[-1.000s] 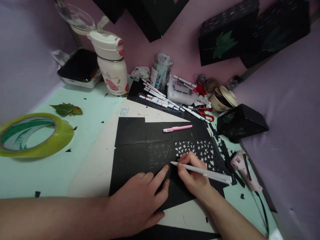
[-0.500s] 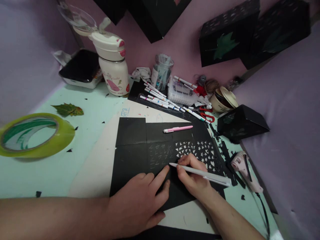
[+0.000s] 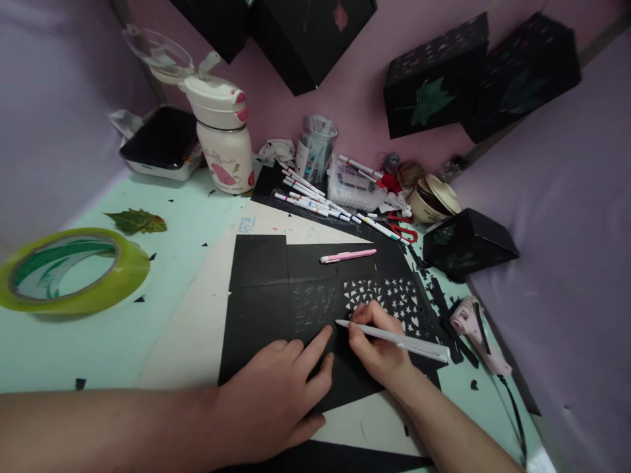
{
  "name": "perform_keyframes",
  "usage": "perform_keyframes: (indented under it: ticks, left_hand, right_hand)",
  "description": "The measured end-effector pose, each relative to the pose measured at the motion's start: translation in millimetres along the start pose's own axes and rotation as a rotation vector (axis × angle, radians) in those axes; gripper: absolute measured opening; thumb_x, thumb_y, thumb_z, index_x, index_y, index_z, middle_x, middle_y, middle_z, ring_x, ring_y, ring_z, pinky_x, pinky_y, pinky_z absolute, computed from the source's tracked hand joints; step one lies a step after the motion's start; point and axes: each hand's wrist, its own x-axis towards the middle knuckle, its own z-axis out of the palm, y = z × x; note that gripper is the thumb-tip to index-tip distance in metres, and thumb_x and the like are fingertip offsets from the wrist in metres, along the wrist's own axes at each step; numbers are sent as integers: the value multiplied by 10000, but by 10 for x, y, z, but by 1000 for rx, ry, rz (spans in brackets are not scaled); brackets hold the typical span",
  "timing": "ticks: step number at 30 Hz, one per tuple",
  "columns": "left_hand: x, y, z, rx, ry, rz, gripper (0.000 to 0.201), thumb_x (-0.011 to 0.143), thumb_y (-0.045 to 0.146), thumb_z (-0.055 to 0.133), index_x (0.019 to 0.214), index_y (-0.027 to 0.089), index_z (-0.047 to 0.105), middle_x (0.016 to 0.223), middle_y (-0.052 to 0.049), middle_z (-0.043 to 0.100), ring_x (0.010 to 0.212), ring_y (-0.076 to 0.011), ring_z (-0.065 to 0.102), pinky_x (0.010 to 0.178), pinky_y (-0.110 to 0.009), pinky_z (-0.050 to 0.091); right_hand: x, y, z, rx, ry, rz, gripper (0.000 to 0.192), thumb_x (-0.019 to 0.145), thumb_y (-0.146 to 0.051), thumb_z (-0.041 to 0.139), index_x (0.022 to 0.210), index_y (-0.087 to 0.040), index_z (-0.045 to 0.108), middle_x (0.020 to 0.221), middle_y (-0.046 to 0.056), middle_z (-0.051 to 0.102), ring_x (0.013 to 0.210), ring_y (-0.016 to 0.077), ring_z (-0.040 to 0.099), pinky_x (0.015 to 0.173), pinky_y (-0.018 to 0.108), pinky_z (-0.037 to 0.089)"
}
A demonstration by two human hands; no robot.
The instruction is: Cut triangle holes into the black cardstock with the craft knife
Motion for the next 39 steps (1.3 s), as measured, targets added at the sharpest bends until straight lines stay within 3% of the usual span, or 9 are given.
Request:
perform_keyframes:
  ticks: [5, 11, 20, 30, 34, 39]
  left_hand:
    - [-5, 0, -7, 11, 19, 7, 565, 884, 503, 531, 1319, 143, 523, 1476, -242, 391, 906, -304, 631, 719, -439, 524]
    - [5, 1, -16, 25, 5, 6, 563, 883, 489, 540, 1325, 142, 520, 1475, -240, 386, 905, -308, 631, 708, -443, 516]
    - [6, -1, -12, 47, 7, 15, 568, 883, 487, 527, 1334, 143, 522, 1469, -244, 402, 901, -312, 648, 694, -438, 546]
    - [4, 9, -16, 65, 15, 24, 567, 891, 484, 517, 1332, 128, 526, 1475, -263, 386, 902, -317, 655, 694, -449, 550]
    - [5, 4, -14, 71, 21, 23, 573, 889, 486, 518, 1340, 133, 519, 1482, -259, 378, 907, -321, 655, 693, -449, 549]
    - [6, -3, 12, 67, 19, 17, 580, 878, 484, 533, 1342, 136, 516, 1485, -258, 375, 911, -327, 650, 704, -464, 550]
  right_hand:
    - [6, 10, 3, 33, 7, 16, 201, 833, -170, 576, 694, -230, 442, 646, -35, 522, 602, 135, 520, 581, 267, 419]
    - [30, 20, -1, 196, 146, 56, 211, 837, -158, 553, 686, -231, 425, 639, -40, 521, 591, 130, 496, 574, 265, 402]
    - [36, 24, -34, 126, 90, 82, 191, 850, -199, 588, 695, -224, 478, 652, -32, 559, 593, 133, 515, 580, 265, 408]
    - [55, -63, -113, 62, 194, 83, 151, 800, -154, 574, 682, -222, 507, 615, -46, 561, 570, 125, 528, 551, 239, 411]
    - [67, -67, -125, 12, 135, 119, 93, 796, -160, 555, 725, -220, 550, 576, -58, 555, 511, 116, 511, 496, 224, 391]
    - [47, -21, -76, -7, 113, 45, 117, 797, -173, 564, 691, -214, 533, 610, -38, 573, 559, 125, 544, 539, 235, 416]
